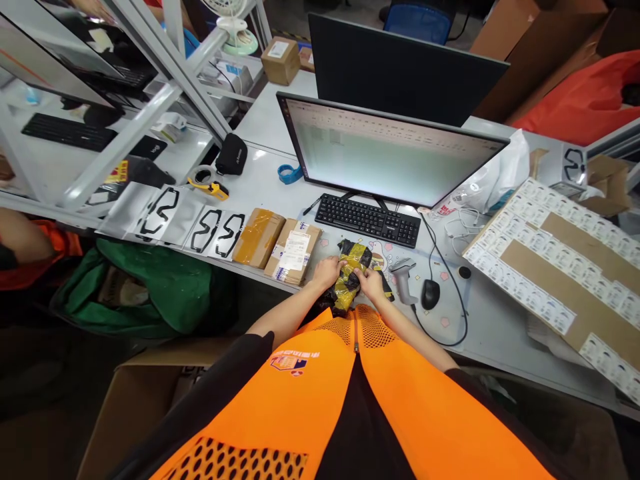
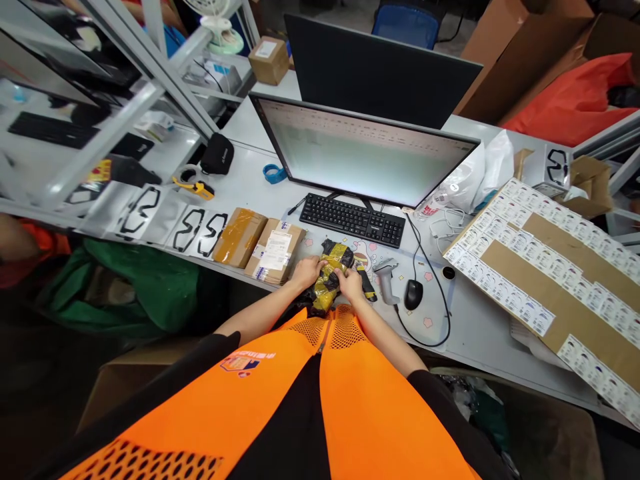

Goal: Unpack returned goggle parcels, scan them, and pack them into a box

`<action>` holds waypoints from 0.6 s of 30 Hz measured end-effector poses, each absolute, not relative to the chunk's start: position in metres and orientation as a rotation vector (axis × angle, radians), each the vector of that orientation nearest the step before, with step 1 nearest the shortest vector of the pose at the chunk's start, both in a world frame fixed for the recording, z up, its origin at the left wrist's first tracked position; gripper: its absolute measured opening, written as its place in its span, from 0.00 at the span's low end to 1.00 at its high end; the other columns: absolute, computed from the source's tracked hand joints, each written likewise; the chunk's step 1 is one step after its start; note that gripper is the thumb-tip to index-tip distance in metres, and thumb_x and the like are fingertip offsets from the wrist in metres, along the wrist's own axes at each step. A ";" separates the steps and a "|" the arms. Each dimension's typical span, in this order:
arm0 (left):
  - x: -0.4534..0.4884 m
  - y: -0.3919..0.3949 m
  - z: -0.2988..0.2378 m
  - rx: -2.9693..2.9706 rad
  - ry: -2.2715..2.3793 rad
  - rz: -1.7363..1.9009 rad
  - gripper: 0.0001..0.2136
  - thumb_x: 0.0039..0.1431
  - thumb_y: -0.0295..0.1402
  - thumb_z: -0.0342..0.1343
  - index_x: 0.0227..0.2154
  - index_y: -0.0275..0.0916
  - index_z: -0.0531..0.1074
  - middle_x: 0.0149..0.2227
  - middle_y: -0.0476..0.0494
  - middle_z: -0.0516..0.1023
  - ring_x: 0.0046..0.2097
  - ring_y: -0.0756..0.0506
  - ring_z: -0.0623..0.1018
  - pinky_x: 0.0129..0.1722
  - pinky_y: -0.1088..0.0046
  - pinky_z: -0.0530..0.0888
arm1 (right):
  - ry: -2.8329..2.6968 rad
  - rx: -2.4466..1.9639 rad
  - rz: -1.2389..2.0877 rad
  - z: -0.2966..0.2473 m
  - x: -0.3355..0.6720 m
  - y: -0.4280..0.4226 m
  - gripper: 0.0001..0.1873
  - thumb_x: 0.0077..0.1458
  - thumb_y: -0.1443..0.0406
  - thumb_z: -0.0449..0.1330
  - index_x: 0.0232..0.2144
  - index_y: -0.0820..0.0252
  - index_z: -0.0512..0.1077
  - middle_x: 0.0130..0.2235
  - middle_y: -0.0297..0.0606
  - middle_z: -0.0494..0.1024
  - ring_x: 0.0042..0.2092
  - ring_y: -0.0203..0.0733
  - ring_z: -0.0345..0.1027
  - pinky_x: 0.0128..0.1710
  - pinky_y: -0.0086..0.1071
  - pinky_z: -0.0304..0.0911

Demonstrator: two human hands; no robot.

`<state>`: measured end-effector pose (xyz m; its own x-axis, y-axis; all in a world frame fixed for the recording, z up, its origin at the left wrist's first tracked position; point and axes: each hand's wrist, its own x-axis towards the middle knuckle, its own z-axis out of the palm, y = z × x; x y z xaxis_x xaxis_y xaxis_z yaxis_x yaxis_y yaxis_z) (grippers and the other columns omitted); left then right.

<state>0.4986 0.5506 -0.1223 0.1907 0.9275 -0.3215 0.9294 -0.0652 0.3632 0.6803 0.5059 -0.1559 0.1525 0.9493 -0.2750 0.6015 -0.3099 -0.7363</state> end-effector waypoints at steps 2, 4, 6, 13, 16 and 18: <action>0.498 0.549 -0.126 1.974 1.744 0.008 0.23 0.78 0.47 0.45 0.47 0.37 0.81 0.49 0.32 0.85 0.51 0.35 0.83 0.51 0.64 0.74 | -1.437 -1.924 0.995 -0.157 0.682 0.504 0.30 0.64 0.41 0.54 0.19 0.51 0.53 0.20 0.28 0.58 0.27 0.37 0.52 0.31 0.32 0.53; 0.498 0.547 -0.130 1.963 1.758 0.020 0.24 0.79 0.48 0.43 0.47 0.37 0.82 0.48 0.33 0.85 0.50 0.36 0.83 0.51 0.65 0.74 | -1.432 -1.895 1.002 -0.157 0.681 0.503 0.30 0.64 0.42 0.53 0.20 0.51 0.51 0.20 0.27 0.55 0.27 0.36 0.50 0.31 0.32 0.52; 0.498 0.545 -0.133 1.953 1.775 0.027 0.26 0.79 0.49 0.42 0.47 0.37 0.82 0.46 0.32 0.86 0.50 0.36 0.83 0.50 0.65 0.74 | -1.437 -1.879 1.010 -0.155 0.679 0.502 0.30 0.64 0.42 0.53 0.20 0.51 0.50 0.21 0.27 0.54 0.28 0.36 0.51 0.31 0.32 0.52; 0.486 0.546 -0.125 1.984 1.676 0.034 0.23 0.77 0.48 0.47 0.48 0.38 0.83 0.48 0.33 0.86 0.51 0.34 0.83 0.53 0.63 0.75 | -1.496 -1.993 0.959 -0.163 0.716 0.485 0.23 0.66 0.46 0.54 0.29 0.56 0.68 0.30 0.38 0.75 0.34 0.44 0.67 0.37 0.33 0.61; 0.481 0.556 -0.118 2.006 1.592 0.034 0.21 0.77 0.45 0.47 0.52 0.40 0.82 0.53 0.35 0.85 0.56 0.34 0.82 0.58 0.63 0.74 | -1.546 -2.236 0.790 -0.172 0.738 0.472 0.23 0.67 0.54 0.55 0.53 0.65 0.73 0.51 0.53 0.80 0.50 0.53 0.73 0.49 0.38 0.66; 0.483 0.565 -0.113 2.016 1.543 0.040 0.20 0.77 0.43 0.47 0.57 0.43 0.81 0.56 0.38 0.84 0.58 0.35 0.81 0.61 0.64 0.73 | -1.657 -2.359 0.775 -0.178 0.743 0.468 0.31 0.66 0.57 0.58 0.65 0.69 0.67 0.60 0.58 0.74 0.59 0.57 0.70 0.56 0.40 0.65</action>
